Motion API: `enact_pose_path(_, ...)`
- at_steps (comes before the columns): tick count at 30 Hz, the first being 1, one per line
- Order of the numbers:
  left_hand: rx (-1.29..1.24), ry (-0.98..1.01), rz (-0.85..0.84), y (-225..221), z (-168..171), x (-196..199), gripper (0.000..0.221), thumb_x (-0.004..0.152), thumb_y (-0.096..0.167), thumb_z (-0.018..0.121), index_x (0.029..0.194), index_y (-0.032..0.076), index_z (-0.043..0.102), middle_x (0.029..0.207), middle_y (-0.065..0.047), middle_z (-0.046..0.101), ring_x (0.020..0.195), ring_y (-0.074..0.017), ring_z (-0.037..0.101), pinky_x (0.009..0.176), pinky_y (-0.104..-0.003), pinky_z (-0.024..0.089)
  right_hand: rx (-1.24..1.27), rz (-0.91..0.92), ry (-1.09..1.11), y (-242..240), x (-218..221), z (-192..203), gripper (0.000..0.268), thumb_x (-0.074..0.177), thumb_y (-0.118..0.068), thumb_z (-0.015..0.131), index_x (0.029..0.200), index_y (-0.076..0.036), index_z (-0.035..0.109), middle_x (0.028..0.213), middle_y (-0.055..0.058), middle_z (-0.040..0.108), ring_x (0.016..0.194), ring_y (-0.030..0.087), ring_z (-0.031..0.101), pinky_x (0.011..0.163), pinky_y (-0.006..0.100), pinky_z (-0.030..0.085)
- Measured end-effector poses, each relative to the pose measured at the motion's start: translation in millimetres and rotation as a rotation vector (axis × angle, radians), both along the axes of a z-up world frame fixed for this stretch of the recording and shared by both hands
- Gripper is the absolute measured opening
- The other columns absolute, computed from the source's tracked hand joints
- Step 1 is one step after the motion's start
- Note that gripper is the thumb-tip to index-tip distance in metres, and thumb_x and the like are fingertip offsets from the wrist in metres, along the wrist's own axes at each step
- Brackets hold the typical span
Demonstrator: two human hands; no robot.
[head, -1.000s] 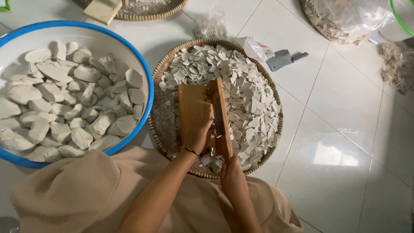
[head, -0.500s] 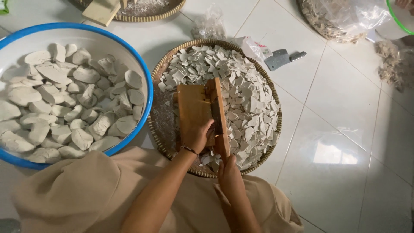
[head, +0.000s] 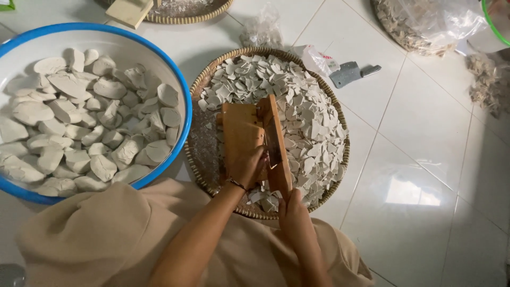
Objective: Slicing chunks of food into thin pieces using a manual wooden slicer on the floor.
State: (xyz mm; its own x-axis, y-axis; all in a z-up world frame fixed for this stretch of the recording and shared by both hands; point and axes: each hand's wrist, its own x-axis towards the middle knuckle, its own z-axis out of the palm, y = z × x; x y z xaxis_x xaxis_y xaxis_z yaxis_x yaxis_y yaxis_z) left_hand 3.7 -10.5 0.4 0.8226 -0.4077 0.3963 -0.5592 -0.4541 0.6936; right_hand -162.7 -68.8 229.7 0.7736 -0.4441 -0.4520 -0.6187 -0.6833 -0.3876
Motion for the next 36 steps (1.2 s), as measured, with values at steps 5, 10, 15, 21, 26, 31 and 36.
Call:
enact_pose_path(5,0.035,0.026,-0.013,9,19,-5,0.025,0.102,0.009,0.060,0.127,0.006,0.061,0.071,-0.003,0.062,0.045,-0.0103,0.050,0.038,-0.023,0.043,-0.030,-0.001,0.019,0,-2,-11,0.014,0.103,-0.016,0.041,0.113,-0.007,0.042,0.088,0.014,0.070,0.065,0.023,0.070,0.053,0.030,0.063)
enact_pose_path(10,0.088,0.060,-0.008,18,42,-9,0.033,0.101,0.006,0.058,0.134,0.010,0.058,0.066,-0.002,0.059,0.045,-0.0143,0.048,0.038,-0.028,0.039,0.001,0.002,-0.031,-2,-4,-23,0.011,0.101,-0.016,0.041,0.109,-0.007,0.040,0.083,0.015,0.069,0.060,0.028,0.067,0.049,0.037,0.058)
enact_pose_path(15,0.085,0.151,-0.036,26,76,-11,0.031,0.097,-0.001,0.059,0.127,0.006,0.062,0.068,-0.008,0.063,0.048,-0.0176,0.052,0.040,-0.030,0.040,-0.049,-0.015,0.033,3,-4,-25,0.015,0.105,-0.017,0.040,0.113,-0.005,0.040,0.087,0.016,0.072,0.066,0.024,0.073,0.053,0.029,0.065)
enact_pose_path(21,0.034,0.220,-0.041,26,67,-15,0.045,0.098,-0.006,0.052,0.140,0.009,0.054,0.078,-0.009,0.065,0.052,-0.0203,0.053,0.042,-0.032,0.042,-0.015,0.018,-0.120,0,-11,-49,0.012,0.102,-0.017,0.042,0.109,-0.008,0.038,0.077,0.017,0.071,0.055,0.033,0.067,0.043,0.042,0.050)
enact_pose_path(26,0.035,0.260,-0.062,27,58,-13,0.055,0.095,-0.007,0.052,0.145,0.016,0.050,0.092,-0.009,0.072,0.054,-0.0250,0.057,0.041,-0.037,0.043,-0.041,-0.027,-0.106,0,-12,-77,0.015,0.103,-0.022,0.041,0.107,-0.008,0.038,0.074,0.015,0.067,0.056,0.033,0.060,0.046,0.045,0.042)
enact_pose_path(31,-0.036,0.263,-0.098,29,74,-12,0.045,0.102,0.007,0.054,0.145,0.016,0.049,0.074,-0.008,0.067,0.044,-0.0189,0.049,0.037,-0.032,0.037,-0.047,0.001,-0.185,-2,-14,-81,0.014,0.103,-0.021,0.039,0.107,-0.007,0.037,0.072,0.017,0.067,0.055,0.037,0.061,0.044,0.048,0.043)
enact_pose_path(36,-0.014,-0.073,0.067,41,113,-15,0.031,0.094,0.004,0.065,0.126,0.007,0.062,0.105,-0.019,0.068,0.094,-0.0377,0.064,0.071,-0.050,0.055,-0.053,0.035,-0.186,-1,-15,-76,0.013,0.103,-0.020,0.040,0.107,-0.008,0.038,0.072,0.011,0.063,0.053,0.030,0.056,0.044,0.043,0.041)
